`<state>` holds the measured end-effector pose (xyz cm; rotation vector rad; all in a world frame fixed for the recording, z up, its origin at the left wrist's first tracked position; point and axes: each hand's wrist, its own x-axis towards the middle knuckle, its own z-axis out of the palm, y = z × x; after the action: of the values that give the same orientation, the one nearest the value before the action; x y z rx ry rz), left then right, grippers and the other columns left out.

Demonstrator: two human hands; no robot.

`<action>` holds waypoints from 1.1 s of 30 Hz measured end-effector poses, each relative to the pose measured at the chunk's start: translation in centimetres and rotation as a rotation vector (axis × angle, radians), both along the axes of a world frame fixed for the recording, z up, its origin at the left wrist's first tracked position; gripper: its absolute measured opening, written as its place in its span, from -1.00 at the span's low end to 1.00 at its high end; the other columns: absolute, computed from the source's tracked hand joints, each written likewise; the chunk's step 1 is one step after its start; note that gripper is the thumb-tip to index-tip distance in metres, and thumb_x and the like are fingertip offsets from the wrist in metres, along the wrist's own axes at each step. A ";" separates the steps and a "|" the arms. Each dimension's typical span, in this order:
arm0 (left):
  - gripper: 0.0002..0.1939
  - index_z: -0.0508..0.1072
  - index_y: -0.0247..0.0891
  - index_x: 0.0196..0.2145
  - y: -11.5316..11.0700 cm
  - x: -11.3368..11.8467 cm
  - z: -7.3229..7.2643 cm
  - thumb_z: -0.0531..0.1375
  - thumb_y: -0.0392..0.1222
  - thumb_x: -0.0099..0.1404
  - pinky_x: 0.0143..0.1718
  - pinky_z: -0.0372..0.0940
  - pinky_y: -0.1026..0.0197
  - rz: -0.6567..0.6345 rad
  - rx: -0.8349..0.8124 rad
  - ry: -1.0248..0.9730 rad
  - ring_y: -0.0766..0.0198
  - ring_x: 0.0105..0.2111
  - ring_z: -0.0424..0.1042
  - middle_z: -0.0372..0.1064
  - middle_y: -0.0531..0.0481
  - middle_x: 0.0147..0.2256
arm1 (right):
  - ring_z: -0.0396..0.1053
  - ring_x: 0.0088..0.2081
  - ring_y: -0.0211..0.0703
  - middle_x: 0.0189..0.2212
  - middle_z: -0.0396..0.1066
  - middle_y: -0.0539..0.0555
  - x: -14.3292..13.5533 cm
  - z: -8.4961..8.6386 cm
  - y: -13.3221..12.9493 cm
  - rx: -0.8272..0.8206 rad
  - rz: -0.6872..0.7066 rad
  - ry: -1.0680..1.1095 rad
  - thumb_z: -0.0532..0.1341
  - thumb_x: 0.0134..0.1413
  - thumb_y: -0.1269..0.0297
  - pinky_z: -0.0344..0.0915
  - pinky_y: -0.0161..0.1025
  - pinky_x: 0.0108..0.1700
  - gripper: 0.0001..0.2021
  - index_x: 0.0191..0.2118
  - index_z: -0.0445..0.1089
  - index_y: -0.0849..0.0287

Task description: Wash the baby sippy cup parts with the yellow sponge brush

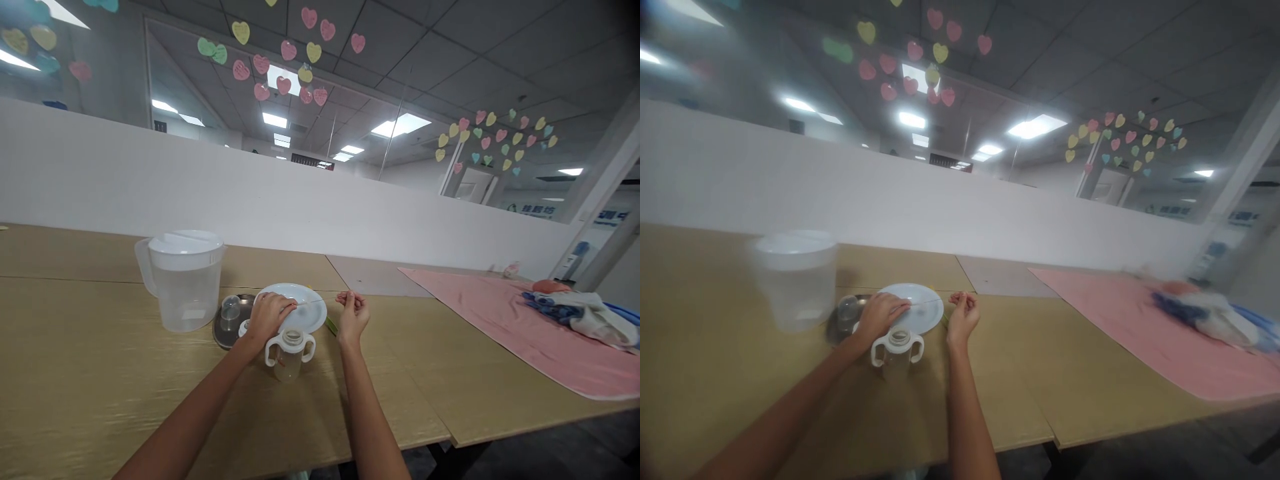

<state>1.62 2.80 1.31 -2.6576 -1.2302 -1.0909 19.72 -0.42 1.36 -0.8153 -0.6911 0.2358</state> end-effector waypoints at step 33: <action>-0.73 0.54 -0.13 -0.29 1.2 -2.6 -0.6 0.03 -0.17 0.25 -0.27 0.24 0.26 -0.076 -0.254 -0.070 0.15 -0.25 0.46 0.51 -0.02 -0.25 | 0.32 -0.33 -0.13 -0.42 0.40 0.10 -1.4 -3.2 0.6 -0.517 -0.283 -0.517 0.06 -0.02 0.18 0.20 -0.24 -0.25 -0.80 -0.43 0.33 0.18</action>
<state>-0.98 4.02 0.72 -2.8966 -1.3768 -1.1160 18.35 0.15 -1.84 -1.4846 -1.0038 -0.0670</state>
